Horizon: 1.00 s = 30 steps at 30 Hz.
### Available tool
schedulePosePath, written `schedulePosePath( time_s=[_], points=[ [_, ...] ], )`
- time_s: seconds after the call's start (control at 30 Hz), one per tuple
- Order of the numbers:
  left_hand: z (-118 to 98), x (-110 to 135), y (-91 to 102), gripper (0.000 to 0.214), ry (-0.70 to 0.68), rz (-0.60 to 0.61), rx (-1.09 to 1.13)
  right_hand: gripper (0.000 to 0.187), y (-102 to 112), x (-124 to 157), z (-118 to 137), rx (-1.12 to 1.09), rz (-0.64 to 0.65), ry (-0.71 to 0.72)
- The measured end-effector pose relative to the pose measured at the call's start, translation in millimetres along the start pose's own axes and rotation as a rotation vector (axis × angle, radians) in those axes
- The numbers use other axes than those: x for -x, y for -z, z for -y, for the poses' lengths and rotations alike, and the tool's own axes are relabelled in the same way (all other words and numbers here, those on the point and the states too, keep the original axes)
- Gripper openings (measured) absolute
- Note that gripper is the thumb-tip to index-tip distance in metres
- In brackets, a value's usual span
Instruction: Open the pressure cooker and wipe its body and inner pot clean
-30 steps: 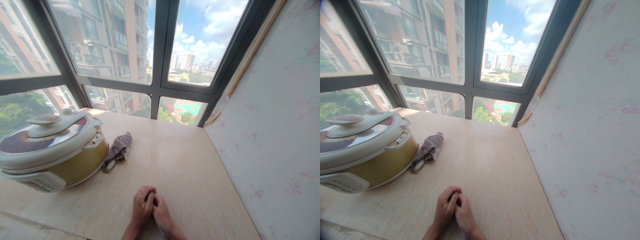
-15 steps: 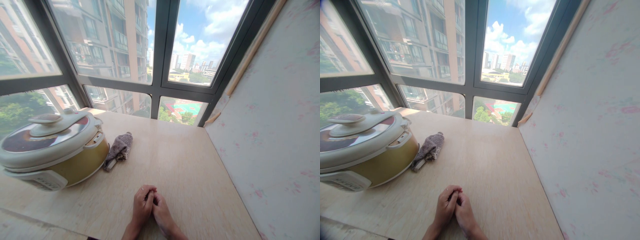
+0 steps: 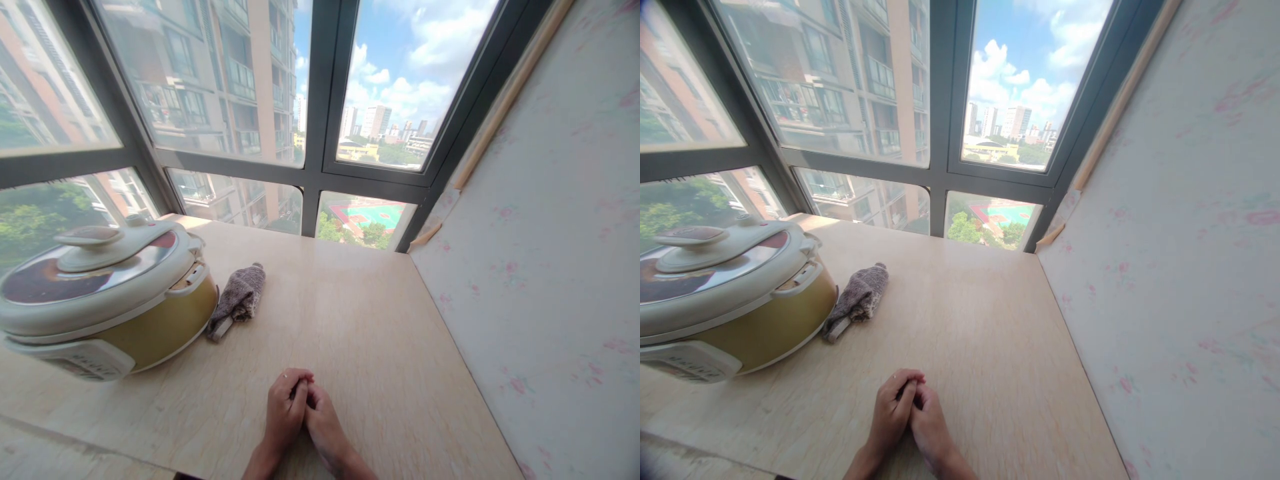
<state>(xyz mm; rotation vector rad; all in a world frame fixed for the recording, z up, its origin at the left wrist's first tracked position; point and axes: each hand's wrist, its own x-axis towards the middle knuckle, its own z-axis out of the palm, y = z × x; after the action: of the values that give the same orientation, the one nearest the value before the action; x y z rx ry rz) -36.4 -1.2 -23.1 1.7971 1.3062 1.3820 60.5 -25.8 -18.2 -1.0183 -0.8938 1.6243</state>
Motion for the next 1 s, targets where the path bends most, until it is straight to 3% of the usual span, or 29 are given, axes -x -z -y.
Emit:
schedulePosePath(
  time_s=[1.0],
  points=[
    [3.9,-3.0,-3.0,0.025,0.051,0.016,0.022,0.025,2.1,-3.3,-3.1,-0.054,0.000,0.021]
  ],
)
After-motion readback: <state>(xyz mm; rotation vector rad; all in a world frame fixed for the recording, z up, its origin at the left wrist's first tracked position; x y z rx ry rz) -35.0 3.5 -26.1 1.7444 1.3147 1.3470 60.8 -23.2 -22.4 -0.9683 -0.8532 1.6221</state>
